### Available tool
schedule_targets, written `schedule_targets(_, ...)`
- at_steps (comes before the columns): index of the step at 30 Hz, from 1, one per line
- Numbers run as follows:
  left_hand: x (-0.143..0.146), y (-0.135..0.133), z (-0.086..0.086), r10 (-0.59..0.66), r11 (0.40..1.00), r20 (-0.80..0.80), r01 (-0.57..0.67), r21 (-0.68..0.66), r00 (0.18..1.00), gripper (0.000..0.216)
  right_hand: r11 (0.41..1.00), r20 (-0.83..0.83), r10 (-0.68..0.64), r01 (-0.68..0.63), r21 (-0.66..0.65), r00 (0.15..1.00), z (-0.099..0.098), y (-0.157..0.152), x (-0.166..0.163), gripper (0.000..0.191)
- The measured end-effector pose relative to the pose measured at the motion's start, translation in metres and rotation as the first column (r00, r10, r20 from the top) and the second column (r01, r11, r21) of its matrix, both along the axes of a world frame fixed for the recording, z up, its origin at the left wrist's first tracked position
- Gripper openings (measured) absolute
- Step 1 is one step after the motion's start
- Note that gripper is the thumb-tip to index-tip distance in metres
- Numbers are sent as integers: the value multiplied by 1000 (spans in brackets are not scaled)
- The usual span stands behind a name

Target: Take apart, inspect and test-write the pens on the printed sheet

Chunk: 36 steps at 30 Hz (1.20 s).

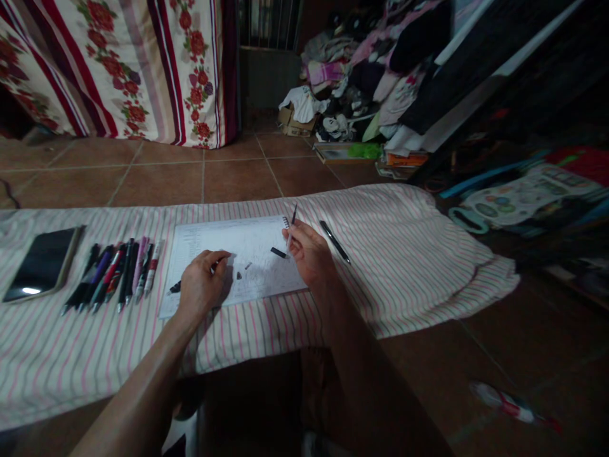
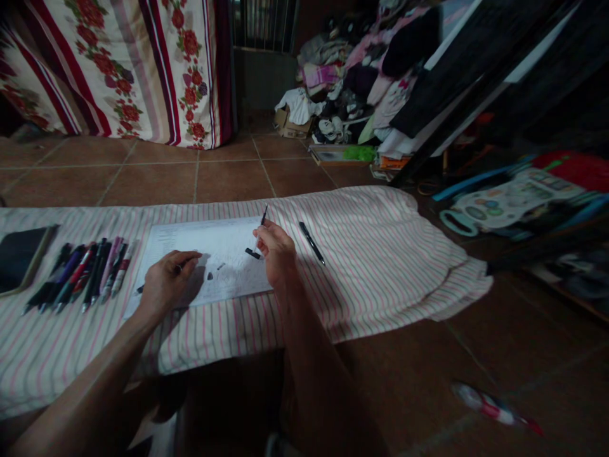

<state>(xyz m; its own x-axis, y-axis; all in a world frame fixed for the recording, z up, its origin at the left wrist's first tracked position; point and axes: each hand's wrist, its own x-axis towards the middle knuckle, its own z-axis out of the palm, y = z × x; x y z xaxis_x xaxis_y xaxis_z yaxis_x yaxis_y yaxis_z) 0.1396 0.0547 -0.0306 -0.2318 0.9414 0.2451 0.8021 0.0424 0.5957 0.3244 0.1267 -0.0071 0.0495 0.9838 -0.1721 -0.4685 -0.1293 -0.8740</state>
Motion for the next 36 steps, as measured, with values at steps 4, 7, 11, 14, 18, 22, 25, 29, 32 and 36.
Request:
schedule_targets(4, 3, -3, -4, -31, 999, -58, 29, -36, 998, 29, 997, 45, 57, -54, -52, 997, 2, -6, -2, 22)
schedule_targets(7, 8, -8, -4, -28, 998, -112, 21, -65, 993, 29, 995, 64, 85, -82, -54, 994, 1, -8, -3, 22)
schedule_targets(11, 13, -13, -2, -28, 998, -139, 21, -52, 990, 29, 998, 34, 46, -44, -52, 998, -1, -6, -4, 24)
schedule_targets(14, 14, -15, -3, -48, 999, -122, 47, -16, 991, 30, 998, 20, 12, -10, -60, 1000, -2, -4, -7, 25)
schedule_targets(18, 17, -14, -5, -66, 998, -115, 68, 13, 991, 27, 998, 24, -29, 31, -62, 999, -3, -4, -10, 25)
schedule_targets(22, 20, -9, -4, -75, 997, -107, 75, 4, 991, 25, 997, 30, -43, 44, -59, 999, -5, -5, -13, 26)
schedule_targets(25, 20, -7, -3, -64, 998, -110, 66, 16, 992, 25, 997, 17, -35, 37, -66, 999, -6, -5, -15, 27)
schedule_targets(29, 18, -7, -4, -33, 998, -143, 40, 47, 989, 25, 996, 33, -26, 29, -79, 999, -7, -7, -18, 26)
schedule_targets(32, 13, -7, -5, -26, 998, -143, 34, 57, 989, 25, 992, 46, -24, 29, -119, 999, -8, -8, -20, 26)
schedule_targets(36, -4, -5, -2, 65, 994, -200, -46, 96, 978, 26, 989, 40, -23, 29, -145, 999, -6, -9, -22, 26)
